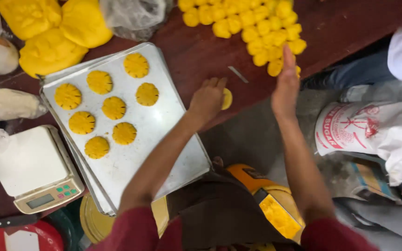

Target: Shaping small yellow dough balls into decorative patterns using a tool and coating them in yellow powder.

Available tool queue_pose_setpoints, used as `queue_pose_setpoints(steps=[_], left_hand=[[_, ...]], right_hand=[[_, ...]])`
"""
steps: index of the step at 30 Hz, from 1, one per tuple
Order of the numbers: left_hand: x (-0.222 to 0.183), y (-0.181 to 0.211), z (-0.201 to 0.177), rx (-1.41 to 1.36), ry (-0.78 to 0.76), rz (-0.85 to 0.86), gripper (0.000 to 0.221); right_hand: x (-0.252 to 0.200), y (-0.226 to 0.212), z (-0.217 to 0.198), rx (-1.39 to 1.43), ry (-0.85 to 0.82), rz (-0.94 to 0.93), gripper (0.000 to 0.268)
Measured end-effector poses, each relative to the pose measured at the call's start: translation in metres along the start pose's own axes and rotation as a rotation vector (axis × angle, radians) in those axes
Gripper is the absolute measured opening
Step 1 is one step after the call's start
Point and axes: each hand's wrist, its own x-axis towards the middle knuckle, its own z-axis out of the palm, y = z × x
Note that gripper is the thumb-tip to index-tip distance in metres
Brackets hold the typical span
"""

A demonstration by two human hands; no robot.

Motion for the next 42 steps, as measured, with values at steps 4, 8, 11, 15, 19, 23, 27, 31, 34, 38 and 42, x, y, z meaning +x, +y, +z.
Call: queue_pose_setpoints(steps=[4, 8, 11, 15, 19, 23, 27, 31, 34, 38, 42], left_hand=[[0.012, -0.004, 0.005, 0.12, -0.299, -0.238, 0.04], [-0.002, 0.01, 0.003, 0.178, -0.32, -0.333, 0.026], [-0.024, 0.022, 0.0, 0.107, -0.236, -0.134, 0.025], [-0.031, 0.034, -0.023, 0.198, -0.128, 0.044, 0.028], [-0.062, 0.015, -0.017, 0.471, -0.211, 0.304, 0.069], [-0.073, 0.028, 0.01, 0.334, -0.159, 0.117, 0.085], [-0.057, 0.039, 0.015, 0.394, -0.263, -0.053, 0.1], [-0.054, 0.034, 0.004, 0.309, -0.174, -0.062, 0.09], [-0.039, 0.033, 0.001, 0.312, -0.256, -0.034, 0.095], [-0.033, 0.025, -0.006, 0.297, -0.242, -0.006, 0.08], [-0.015, 0.01, -0.015, 0.302, -0.022, -0.154, 0.044]], right_hand=[[-0.093, 0.02, -0.045, 0.193, 0.258, 0.12, 0.059], [-0.204, 0.052, -0.037, 0.288, 0.396, 0.353, 0.049], [-0.226, 0.029, -0.023, 0.421, 0.529, 0.427, 0.04], [-0.2, -0.008, -0.01, 0.346, 0.437, 0.364, 0.036], [-0.156, -0.022, 0.006, 0.005, 0.242, 0.103, 0.027], [-0.081, -0.012, 0.029, -0.131, 0.153, 0.009, 0.026], [0.002, -0.005, 0.051, -0.515, 0.008, -0.103, 0.029], [0.027, 0.021, 0.063, -0.768, -0.16, 0.007, 0.028], [0.037, 0.03, 0.063, -0.778, -0.209, 0.066, 0.017], [0.03, 0.039, 0.065, -0.782, -0.227, 0.191, 0.018], [0.031, 0.038, 0.074, -0.705, -0.202, 0.257, 0.011]])
